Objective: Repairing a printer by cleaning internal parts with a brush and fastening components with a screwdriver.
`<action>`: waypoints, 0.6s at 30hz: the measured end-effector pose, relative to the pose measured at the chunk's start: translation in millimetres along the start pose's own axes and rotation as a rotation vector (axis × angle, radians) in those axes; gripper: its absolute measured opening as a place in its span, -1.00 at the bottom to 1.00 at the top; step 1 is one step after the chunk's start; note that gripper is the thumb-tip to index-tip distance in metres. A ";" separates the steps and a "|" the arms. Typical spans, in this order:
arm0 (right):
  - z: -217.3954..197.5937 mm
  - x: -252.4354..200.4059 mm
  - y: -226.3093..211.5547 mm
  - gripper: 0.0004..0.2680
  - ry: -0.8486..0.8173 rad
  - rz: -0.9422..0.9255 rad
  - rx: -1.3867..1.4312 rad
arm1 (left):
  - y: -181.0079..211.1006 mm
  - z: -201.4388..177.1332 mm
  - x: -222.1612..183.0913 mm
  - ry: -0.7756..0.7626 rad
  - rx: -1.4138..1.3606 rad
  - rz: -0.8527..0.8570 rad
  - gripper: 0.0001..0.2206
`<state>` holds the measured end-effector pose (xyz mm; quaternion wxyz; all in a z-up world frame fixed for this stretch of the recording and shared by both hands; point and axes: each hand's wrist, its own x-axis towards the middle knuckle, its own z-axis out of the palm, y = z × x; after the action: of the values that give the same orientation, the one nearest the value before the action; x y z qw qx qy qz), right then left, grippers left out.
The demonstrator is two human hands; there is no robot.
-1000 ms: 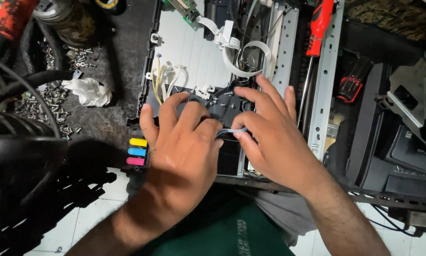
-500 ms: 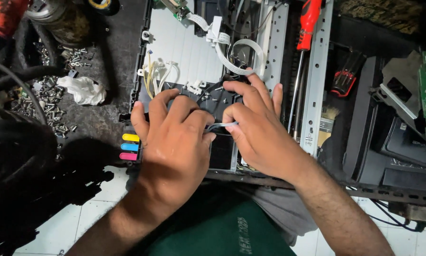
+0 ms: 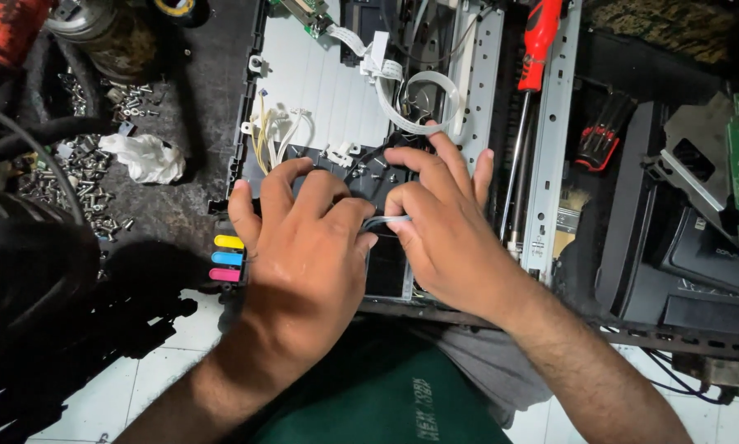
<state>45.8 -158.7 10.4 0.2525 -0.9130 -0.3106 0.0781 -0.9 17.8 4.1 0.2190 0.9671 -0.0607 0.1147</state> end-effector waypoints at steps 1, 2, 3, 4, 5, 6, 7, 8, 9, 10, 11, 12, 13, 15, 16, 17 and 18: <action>0.8 -0.2 1.4 -0.91 -0.001 0.002 0.001 | 0.2 -0.5 0.5 -0.002 -0.001 0.000 -0.78; 1.1 -0.1 3.1 -0.91 0.002 -0.019 0.016 | 0.7 -0.6 1.3 -0.034 -0.014 -0.018 -0.79; 1.3 -0.1 4.9 -0.90 0.004 -0.041 0.032 | 1.2 -0.8 2.3 -0.067 -0.026 -0.035 -0.81; 0.8 0.2 5.2 -0.90 0.004 -0.038 0.031 | 0.8 -1.0 2.8 -0.068 -0.028 -0.034 -0.81; 0.4 0.6 5.5 -0.91 -0.001 -0.040 0.038 | 0.4 -1.2 3.4 -0.069 -0.050 -0.023 -0.81; 0.3 1.0 5.8 -0.92 -0.006 -0.042 0.044 | -0.3 -1.4 3.9 -0.070 -0.072 -0.013 -0.82; 0.6 0.5 6.4 -0.92 -0.005 -0.040 0.044 | -1.6 -1.3 5.1 -0.071 -0.073 -0.011 -0.82; 0.8 0.4 7.1 -0.92 -0.009 -0.039 0.037 | -2.8 -1.3 6.1 -0.093 -0.090 0.009 -0.83; 1.0 0.5 7.4 -0.92 -0.012 -0.039 0.030 | -4.4 -1.6 7.1 -0.114 -0.107 0.029 -0.85; 1.2 0.7 7.4 -0.92 -0.013 -0.042 0.030 | -4.7 -0.4 8.0 -0.112 -0.106 0.026 -0.85; 1.5 0.8 7.3 -0.92 -0.010 -0.036 0.037 | -5.1 0.8 8.7 -0.125 -0.124 0.032 -0.83; 1.8 -0.2 7.4 -0.92 -0.008 -0.027 0.044 | -4.9 2.3 8.9 -0.141 -0.143 0.039 -0.81; 2.0 -0.2 7.4 -0.92 -0.010 -0.028 0.044 | -3.7 0.4 8.8 -0.140 -0.143 0.037 -0.81; 1.7 -0.1 7.5 -0.91 -0.004 -0.016 0.024 | -1.3 -3.4 9.5 -0.129 -0.068 0.076 -0.89; 0.0 -0.6 6.4 -0.91 -0.005 -0.019 0.022 | -1.0 -5.4 10.5 -0.126 -0.067 0.074 -0.89; -1.6 -1.0 5.0 -0.91 0.003 -0.006 0.018 | -0.8 -7.7 11.3 -0.147 -0.065 0.089 -0.90; -2.5 -0.7 3.3 -0.91 0.010 0.003 0.017 | -1.3 -10.5 11.7 -0.168 -0.060 0.101 -0.90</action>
<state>47.8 -162.4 10.9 0.2615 -0.9118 -0.3073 0.0766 8.5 22.7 15.7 0.2358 0.9620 -0.1308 0.0420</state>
